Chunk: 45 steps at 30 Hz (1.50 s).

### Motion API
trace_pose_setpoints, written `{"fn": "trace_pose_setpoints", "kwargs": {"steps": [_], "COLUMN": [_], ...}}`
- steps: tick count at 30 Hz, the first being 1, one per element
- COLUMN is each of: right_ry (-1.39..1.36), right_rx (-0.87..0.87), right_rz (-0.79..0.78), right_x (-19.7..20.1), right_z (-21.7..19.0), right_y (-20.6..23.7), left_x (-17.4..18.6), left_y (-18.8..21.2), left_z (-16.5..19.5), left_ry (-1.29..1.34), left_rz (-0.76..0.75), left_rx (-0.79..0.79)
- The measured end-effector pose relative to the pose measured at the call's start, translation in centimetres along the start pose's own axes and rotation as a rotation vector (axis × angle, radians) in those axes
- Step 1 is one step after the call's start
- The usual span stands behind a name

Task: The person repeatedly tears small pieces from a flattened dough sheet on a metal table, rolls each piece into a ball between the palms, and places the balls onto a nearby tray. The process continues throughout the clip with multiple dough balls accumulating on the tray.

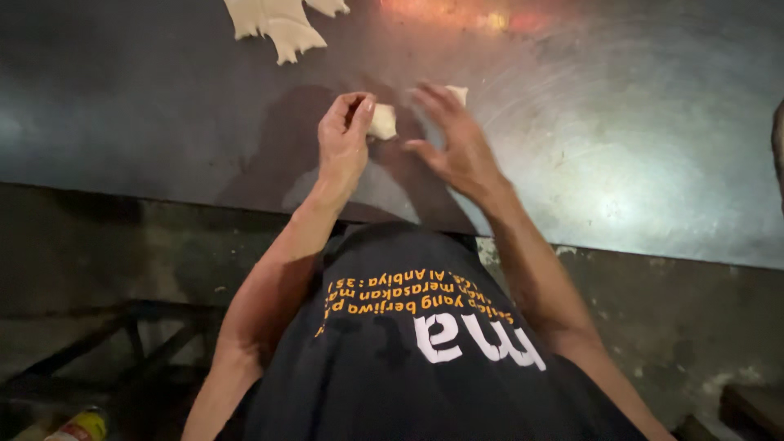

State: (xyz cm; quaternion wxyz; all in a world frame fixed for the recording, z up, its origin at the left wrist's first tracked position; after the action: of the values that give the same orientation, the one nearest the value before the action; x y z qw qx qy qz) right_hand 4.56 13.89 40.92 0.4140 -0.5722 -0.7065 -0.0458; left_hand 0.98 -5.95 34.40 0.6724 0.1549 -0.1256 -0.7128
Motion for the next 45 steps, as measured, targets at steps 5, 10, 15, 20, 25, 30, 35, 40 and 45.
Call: {"fn": "trace_pose_setpoints", "kwargs": {"steps": [5, 10, 15, 20, 25, 30, 35, 40, 45], "right_ry": [-0.001, 0.060, -0.086, -0.719, -0.866, -0.001, 0.475, 0.461, 0.291], "right_rx": [0.066, 0.026, -0.100, -0.663, -0.660, -0.399, -0.166, -0.088, -0.102], "right_rz": [0.001, -0.016, 0.068, 0.097, -0.347, -0.016, -0.076, 0.129, 0.038], "right_x": [-3.4, -4.6, -6.9, -7.6, -3.7, 1.2, 2.3, -2.1, -1.4], "right_z": [-1.9, -2.4, -1.8, -0.6, -3.2, -1.5, 4.7, 7.7, 1.9], "right_y": [-1.0, -1.3, 0.1, 1.5, 4.6, 11.0, 13.7, 10.9, 14.2], "left_x": [-1.5, -1.6, -1.2, -1.4, 0.9, 7.5, 7.3, 2.6, 8.4], "left_y": [0.0, -1.1, -1.1, -1.2, -1.8, 0.8, -2.5, -2.5, 2.4], "left_z": [-1.7, -2.8, -1.9, -1.8, -1.8, -1.7, -2.4, -3.9, -2.8], "left_ry": [0.176, 0.116, -0.181, -0.283, -0.563, -1.092, -1.177, -1.045, -0.999], "left_rz": [0.000, 0.128, 0.214, 0.083, 0.127, -0.069, 0.015, -0.055, -0.182], "left_rx": [0.073, 0.055, -0.137, -0.158, -0.311, -0.683, -0.883, -0.838, -0.771]}}
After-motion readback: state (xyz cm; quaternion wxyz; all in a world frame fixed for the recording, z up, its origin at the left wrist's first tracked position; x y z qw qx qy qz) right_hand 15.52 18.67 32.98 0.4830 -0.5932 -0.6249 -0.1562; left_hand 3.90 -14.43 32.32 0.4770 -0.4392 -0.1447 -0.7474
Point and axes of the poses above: each hand's wrist, its own y-axis away from the middle knuckle, its own x-axis out of the back of the hand, z = x × y, the point moved 3 cm from there along -y, towards the middle knuckle, and after that the axes turned 13 degrees about x, right-handed, at the moved point
